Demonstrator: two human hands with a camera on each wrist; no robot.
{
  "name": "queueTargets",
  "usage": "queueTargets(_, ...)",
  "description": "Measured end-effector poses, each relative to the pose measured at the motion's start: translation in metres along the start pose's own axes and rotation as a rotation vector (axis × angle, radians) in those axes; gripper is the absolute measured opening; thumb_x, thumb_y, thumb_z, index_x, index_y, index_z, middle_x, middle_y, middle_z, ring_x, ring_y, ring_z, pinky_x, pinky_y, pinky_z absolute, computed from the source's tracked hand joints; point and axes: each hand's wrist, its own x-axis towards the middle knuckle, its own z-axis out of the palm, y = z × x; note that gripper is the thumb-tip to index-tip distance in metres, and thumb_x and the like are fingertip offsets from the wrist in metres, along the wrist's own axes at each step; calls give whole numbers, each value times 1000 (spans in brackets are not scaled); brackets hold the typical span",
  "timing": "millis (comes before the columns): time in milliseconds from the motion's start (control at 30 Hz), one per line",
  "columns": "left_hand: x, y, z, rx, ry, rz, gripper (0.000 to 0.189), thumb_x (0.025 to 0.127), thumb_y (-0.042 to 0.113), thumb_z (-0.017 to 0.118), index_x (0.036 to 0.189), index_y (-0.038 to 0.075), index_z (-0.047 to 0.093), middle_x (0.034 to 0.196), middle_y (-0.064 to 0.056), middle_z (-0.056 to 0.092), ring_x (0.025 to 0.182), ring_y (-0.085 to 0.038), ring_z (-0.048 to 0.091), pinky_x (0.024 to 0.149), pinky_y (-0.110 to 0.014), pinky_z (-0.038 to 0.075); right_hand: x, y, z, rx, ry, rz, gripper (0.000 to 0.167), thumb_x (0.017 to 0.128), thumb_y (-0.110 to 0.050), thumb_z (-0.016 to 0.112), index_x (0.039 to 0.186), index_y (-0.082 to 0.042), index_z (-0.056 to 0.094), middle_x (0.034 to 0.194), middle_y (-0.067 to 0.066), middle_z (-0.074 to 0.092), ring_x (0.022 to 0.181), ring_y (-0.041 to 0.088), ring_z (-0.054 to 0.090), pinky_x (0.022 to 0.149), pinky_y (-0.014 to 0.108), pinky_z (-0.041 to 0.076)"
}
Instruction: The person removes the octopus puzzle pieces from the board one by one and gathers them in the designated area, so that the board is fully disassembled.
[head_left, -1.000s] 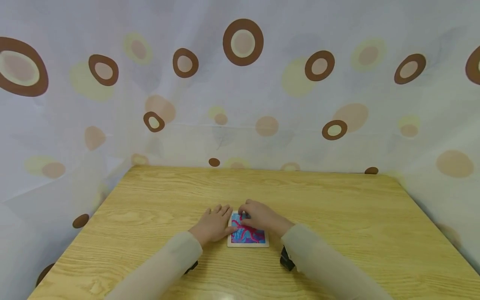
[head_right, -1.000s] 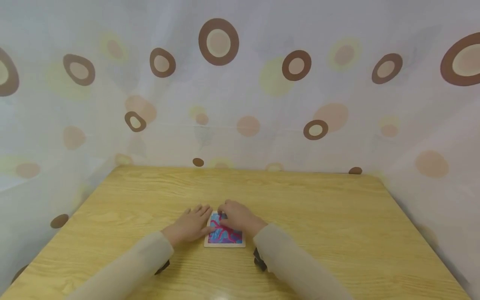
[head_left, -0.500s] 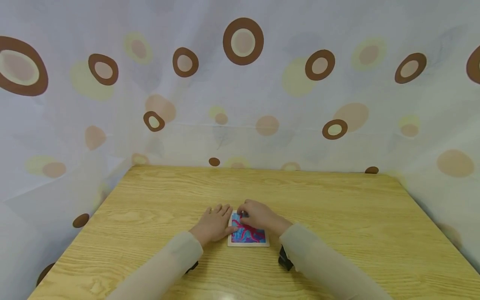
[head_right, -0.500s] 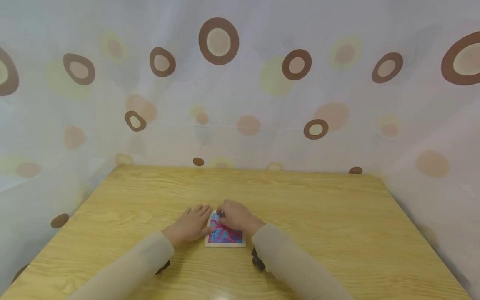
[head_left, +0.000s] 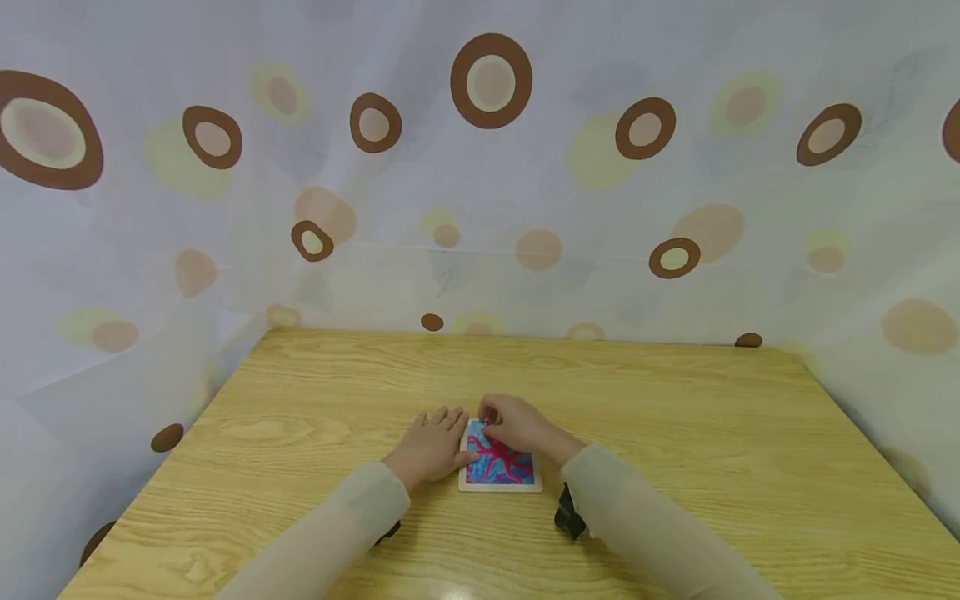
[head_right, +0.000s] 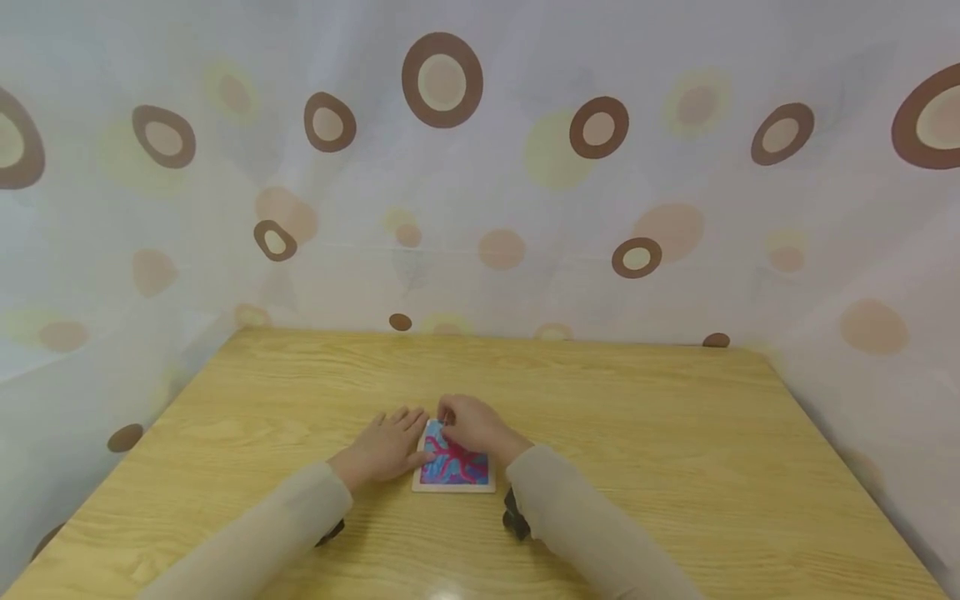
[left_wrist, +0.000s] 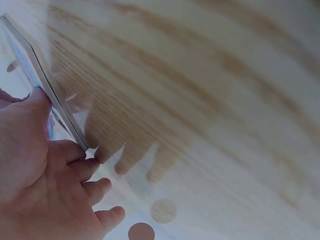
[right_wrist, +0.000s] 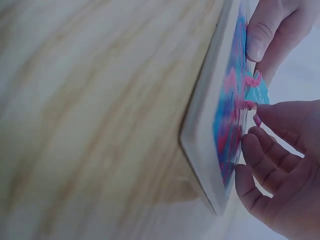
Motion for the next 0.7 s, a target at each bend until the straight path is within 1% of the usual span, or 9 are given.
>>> queueTargets(100,1,0,0,1,-1,-1,67,94,52,37,146,9,28,149,-7,25,136,-26,21,108,-45,18,1,2,0,52,18,25,9,86,-1,63,90,-7,58,81,-1,56,71,13,52,62,27,46)
queueTargets(267,2,0,2,10,-1,3,67,95,51,38,145,8,28,149,-8,26,135,-25,21,108,-44,18,1,4,2,61,47,30,9,84,-2,65,85,-7,58,78,-1,56,68,11,51,59,26,45)
queueTargets(400,2,1,3,3,-4,6,68,95,51,37,145,7,28,149,-8,25,135,-25,21,108,-43,18,2,5,3,43,60,14,10,83,-2,66,83,-8,58,77,-2,55,67,11,50,59,26,45)
queueTargets(533,3,0,3,-2,-3,15,68,95,51,37,145,6,27,149,-9,25,135,-25,21,108,-43,18,3,5,3,-5,73,3,9,83,-4,67,82,-8,59,76,-3,56,66,10,50,58,26,45)
queueTargets(700,5,-1,5,7,0,19,69,95,52,37,145,6,27,149,-8,25,135,-24,21,108,-43,17,3,3,0,-37,96,-15,6,83,-5,68,83,-7,63,75,-3,58,65,9,51,59,24,45)
